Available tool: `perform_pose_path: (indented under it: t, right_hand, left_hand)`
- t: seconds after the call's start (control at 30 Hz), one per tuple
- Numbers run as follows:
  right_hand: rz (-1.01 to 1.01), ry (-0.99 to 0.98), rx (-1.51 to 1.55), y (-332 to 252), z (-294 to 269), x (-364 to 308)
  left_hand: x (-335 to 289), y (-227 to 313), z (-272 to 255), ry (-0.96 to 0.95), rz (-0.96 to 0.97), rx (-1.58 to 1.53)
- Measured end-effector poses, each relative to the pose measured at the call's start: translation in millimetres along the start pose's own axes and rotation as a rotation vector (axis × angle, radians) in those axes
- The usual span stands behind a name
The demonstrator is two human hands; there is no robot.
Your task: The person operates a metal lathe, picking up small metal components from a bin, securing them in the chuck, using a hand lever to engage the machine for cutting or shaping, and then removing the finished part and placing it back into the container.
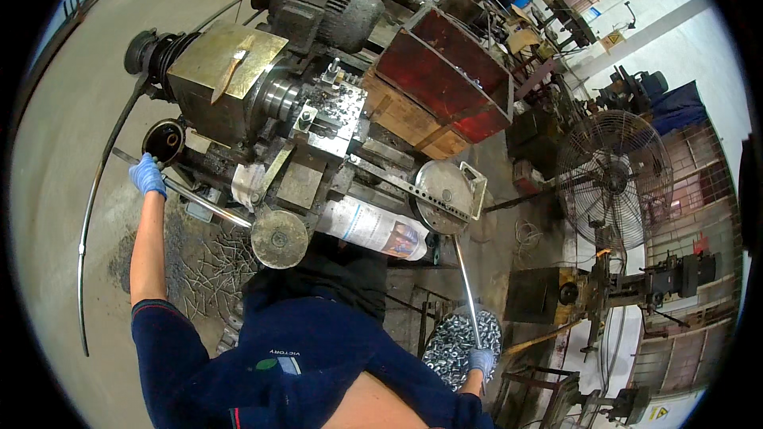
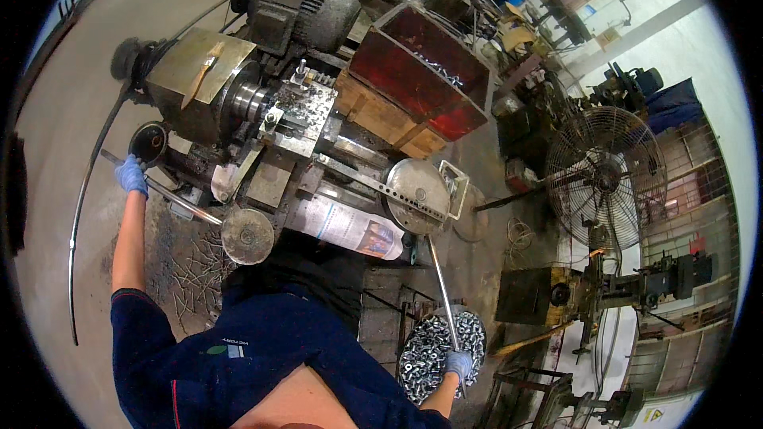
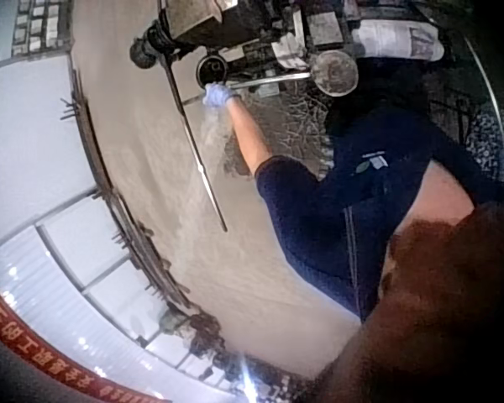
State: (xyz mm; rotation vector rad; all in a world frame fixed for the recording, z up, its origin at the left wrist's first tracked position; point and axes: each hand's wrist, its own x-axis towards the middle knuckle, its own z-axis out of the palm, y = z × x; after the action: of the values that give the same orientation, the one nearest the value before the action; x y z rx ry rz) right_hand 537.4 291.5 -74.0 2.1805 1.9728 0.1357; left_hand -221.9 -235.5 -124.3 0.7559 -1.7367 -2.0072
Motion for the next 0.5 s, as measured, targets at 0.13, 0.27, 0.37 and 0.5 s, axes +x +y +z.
perform_pose_path:
  t: [0.13,0.27,0.37,0.5]
  right_hand:
    - [0.071,-0.037,0.039,-2,-3,-4]
    - [0.115,-0.025,0.036,-10,-11,-12]
    - [0.125,-0.041,0.009,-10,-9,-11]
    - [0.195,-0.037,0.059,-15,-16,-19]
  left_hand:
    - [0,1,-1,-0.016,-0.013,-0.007]
    - [-12,13,1,-0.005,-0.040,0.045]
    - [0,2,-1,0.010,-0.030,0.011]
    - [3,-3,-1,0.010,-0.014,-0.020]
